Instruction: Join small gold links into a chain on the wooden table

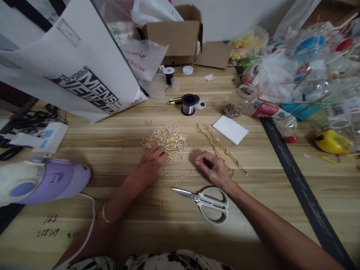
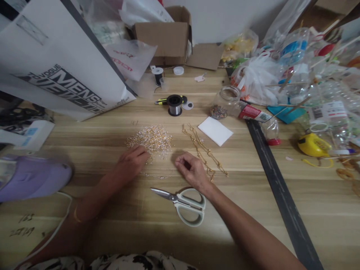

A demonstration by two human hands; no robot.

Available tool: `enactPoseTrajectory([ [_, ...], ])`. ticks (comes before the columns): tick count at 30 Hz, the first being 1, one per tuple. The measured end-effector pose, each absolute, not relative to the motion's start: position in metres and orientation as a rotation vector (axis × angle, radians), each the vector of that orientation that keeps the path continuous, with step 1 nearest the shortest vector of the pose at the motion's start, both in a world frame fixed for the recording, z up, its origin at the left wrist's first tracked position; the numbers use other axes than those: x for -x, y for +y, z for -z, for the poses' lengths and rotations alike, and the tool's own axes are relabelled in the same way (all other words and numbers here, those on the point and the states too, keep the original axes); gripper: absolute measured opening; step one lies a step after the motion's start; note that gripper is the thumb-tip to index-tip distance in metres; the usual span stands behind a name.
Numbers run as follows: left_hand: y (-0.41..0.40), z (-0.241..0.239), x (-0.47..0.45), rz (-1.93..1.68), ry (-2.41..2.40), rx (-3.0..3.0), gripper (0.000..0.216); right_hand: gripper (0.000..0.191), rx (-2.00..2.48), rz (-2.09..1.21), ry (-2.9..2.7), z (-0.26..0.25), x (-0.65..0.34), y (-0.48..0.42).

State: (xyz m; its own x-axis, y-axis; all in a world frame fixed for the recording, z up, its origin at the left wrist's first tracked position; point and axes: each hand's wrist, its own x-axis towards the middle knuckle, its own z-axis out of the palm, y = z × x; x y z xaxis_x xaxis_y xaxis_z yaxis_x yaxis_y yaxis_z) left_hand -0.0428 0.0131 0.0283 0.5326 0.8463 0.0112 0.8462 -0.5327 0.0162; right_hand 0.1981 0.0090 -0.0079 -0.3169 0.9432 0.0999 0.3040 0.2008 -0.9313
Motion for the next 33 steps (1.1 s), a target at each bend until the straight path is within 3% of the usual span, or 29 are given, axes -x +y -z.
enactPoseTrajectory([
  [18,0.012,-0.021,0.042,-0.114,1.467,-2.743,0.018,0.015,1.181,-1.134,-1.758,0.008,-0.199,0.009],
  [33,0.008,-0.028,0.028,-0.696,1.329,-2.220,0.010,0.017,1.160,-1.137,-1.731,0.009,-0.198,0.009],
])
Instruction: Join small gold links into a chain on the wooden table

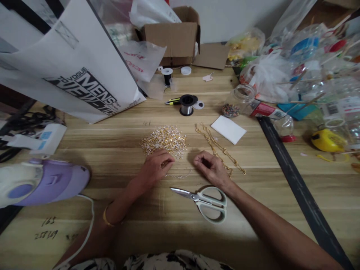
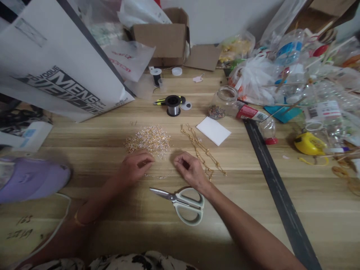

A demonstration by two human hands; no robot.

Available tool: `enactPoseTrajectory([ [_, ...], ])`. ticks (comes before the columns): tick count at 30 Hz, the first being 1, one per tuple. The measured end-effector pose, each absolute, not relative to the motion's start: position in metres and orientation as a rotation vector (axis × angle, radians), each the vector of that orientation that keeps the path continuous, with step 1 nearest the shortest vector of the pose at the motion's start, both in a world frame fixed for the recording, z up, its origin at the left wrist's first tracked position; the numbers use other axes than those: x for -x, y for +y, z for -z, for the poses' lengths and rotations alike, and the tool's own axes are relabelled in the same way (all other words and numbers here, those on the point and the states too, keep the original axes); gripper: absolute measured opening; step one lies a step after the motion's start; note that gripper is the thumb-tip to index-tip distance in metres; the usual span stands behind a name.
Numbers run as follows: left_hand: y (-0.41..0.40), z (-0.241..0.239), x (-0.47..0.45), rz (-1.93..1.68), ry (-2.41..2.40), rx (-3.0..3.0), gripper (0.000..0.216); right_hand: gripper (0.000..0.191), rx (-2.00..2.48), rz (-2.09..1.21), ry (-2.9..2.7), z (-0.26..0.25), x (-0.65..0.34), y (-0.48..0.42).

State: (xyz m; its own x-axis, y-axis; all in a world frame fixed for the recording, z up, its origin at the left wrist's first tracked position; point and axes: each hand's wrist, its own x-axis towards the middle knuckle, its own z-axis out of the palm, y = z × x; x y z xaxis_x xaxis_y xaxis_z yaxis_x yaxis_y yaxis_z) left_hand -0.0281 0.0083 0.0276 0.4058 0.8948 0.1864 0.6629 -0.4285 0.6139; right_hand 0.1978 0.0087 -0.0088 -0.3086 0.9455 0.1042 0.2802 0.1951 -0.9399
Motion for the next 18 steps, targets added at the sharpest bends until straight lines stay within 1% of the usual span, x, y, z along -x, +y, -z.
enactPoseTrajectory([
  [8,0.005,-0.023,0.014,-0.724,1.242,-2.030,0.008,0.014,1.065,-1.093,-1.738,0.010,-0.199,0.008],
  [18,0.002,-0.018,0.000,-0.691,1.190,-2.008,0.010,0.016,0.932,-1.104,-1.792,-0.004,-0.198,0.002],
])
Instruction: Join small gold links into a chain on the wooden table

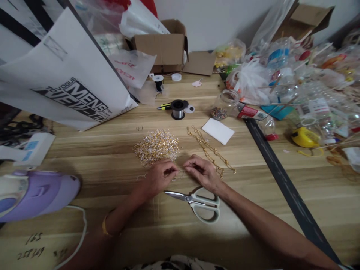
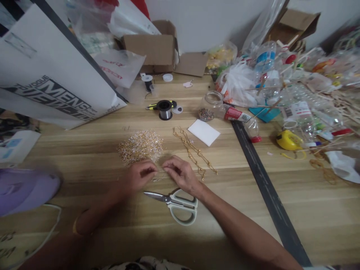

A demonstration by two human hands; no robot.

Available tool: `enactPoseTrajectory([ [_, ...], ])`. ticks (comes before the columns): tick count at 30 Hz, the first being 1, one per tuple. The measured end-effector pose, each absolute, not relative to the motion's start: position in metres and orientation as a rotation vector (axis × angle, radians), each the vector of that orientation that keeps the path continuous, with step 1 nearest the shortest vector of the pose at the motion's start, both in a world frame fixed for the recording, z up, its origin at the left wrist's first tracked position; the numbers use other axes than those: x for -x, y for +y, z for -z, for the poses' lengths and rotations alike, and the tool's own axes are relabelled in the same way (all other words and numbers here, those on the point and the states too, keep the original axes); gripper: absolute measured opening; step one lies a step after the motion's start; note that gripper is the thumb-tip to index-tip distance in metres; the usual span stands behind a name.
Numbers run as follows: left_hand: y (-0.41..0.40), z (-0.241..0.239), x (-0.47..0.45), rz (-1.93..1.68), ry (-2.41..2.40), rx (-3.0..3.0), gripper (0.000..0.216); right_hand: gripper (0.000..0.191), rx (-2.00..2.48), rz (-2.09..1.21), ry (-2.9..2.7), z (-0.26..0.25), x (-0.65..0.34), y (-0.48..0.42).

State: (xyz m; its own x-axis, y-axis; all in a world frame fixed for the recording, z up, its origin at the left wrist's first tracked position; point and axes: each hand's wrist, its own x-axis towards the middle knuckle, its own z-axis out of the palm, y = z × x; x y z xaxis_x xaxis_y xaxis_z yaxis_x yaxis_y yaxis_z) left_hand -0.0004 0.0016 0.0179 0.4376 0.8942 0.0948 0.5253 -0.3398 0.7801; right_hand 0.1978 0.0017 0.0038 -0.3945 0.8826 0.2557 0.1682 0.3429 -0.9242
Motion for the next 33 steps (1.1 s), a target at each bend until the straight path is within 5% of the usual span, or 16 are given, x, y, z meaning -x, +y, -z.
enactPoseTrajectory([
  [33,-0.001,-0.005,-0.001,-0.673,1.180,-1.643,0.012,0.011,0.788,-0.947,-2.034,0.001,-0.194,0.000],
])
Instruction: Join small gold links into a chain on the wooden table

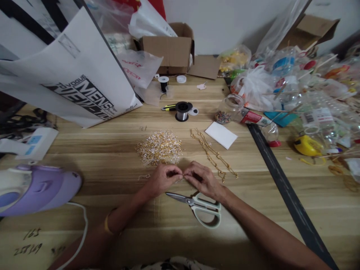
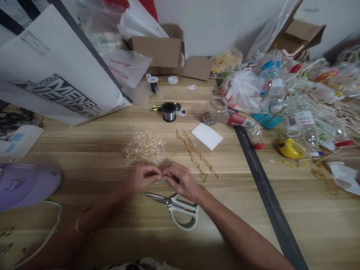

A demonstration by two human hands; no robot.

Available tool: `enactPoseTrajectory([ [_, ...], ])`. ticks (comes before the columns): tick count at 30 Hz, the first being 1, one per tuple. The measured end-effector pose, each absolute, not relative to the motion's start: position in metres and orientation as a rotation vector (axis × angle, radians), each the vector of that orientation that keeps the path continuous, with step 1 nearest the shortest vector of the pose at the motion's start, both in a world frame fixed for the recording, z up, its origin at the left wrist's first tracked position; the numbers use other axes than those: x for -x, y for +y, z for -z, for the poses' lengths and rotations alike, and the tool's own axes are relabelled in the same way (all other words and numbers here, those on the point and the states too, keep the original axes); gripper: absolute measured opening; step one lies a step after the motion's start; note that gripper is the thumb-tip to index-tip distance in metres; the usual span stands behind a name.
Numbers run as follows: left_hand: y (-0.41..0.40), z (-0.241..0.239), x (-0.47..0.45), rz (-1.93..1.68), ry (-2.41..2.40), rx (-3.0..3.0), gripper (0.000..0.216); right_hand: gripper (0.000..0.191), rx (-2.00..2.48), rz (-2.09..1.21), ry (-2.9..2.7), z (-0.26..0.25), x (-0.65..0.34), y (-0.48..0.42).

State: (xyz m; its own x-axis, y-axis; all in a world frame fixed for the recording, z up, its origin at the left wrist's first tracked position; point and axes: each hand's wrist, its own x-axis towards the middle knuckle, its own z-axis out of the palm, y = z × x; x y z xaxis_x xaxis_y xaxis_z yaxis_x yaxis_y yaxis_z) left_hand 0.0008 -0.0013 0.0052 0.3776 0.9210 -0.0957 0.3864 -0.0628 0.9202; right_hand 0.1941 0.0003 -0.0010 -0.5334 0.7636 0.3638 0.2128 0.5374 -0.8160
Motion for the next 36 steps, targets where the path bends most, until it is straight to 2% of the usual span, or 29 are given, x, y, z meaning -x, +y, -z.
enactPoseTrajectory([
  [36,-0.0031,-0.0084,-0.0041,-0.742,1.241,-1.808,0.009,0.012,0.840,-0.807,-2.127,0.0057,-0.1949,-0.0009],
])
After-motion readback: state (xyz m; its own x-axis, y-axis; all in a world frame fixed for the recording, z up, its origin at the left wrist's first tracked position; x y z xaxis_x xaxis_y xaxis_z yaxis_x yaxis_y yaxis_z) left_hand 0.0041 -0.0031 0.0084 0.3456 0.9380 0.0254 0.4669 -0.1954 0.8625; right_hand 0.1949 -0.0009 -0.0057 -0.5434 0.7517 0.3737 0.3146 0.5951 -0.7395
